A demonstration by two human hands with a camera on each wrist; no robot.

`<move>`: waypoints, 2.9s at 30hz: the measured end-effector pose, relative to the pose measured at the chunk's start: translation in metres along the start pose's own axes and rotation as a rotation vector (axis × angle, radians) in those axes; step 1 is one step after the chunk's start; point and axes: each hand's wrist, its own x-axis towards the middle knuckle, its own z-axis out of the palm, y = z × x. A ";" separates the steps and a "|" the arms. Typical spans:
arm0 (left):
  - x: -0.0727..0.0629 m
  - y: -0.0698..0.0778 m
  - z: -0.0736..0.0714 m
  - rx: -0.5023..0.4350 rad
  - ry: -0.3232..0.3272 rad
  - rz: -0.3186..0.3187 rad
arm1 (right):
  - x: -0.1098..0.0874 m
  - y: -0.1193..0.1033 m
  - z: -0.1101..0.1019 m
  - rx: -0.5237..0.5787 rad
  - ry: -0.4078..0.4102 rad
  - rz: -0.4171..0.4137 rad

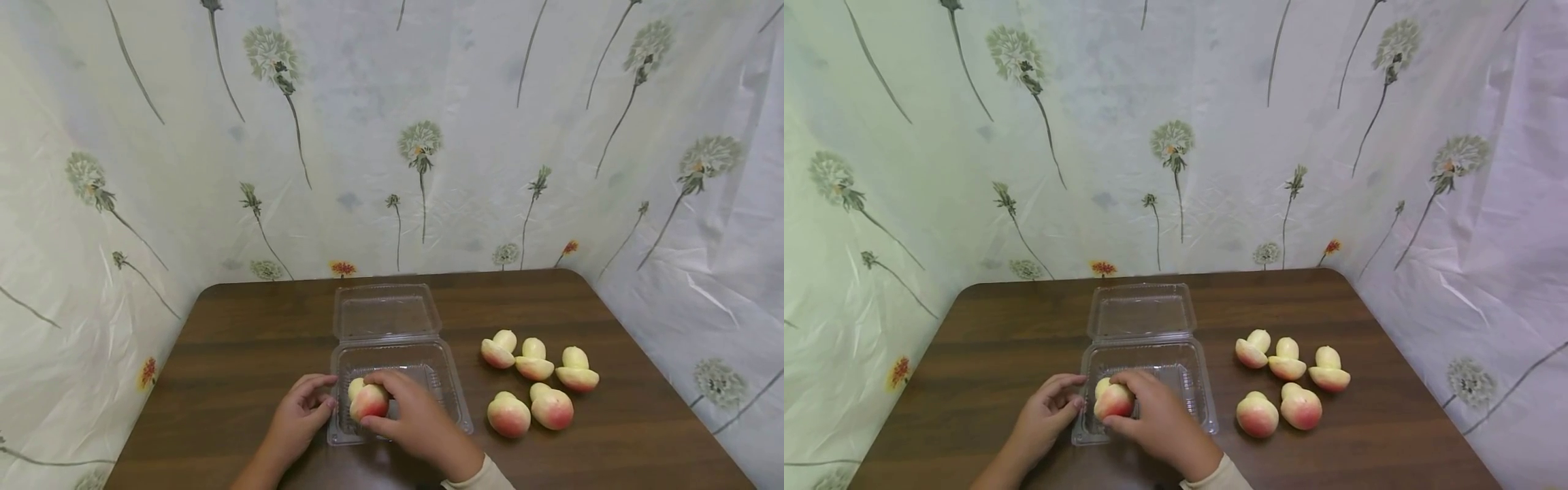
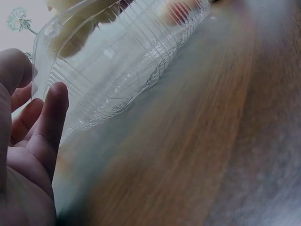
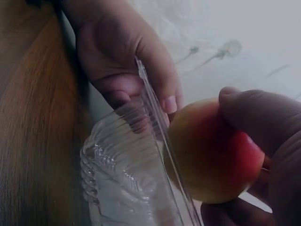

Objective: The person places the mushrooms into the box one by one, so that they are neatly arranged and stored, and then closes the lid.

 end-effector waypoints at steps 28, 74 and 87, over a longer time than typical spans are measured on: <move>0.000 -0.001 -0.002 0.007 -0.017 0.010 | 0.007 0.000 0.011 -0.075 -0.196 0.095; 0.001 -0.003 -0.002 -0.009 -0.019 0.011 | 0.004 0.000 0.003 0.014 -0.178 0.103; -0.003 -0.005 0.004 -0.022 -0.020 -0.024 | -0.034 0.004 -0.010 -0.011 0.069 0.002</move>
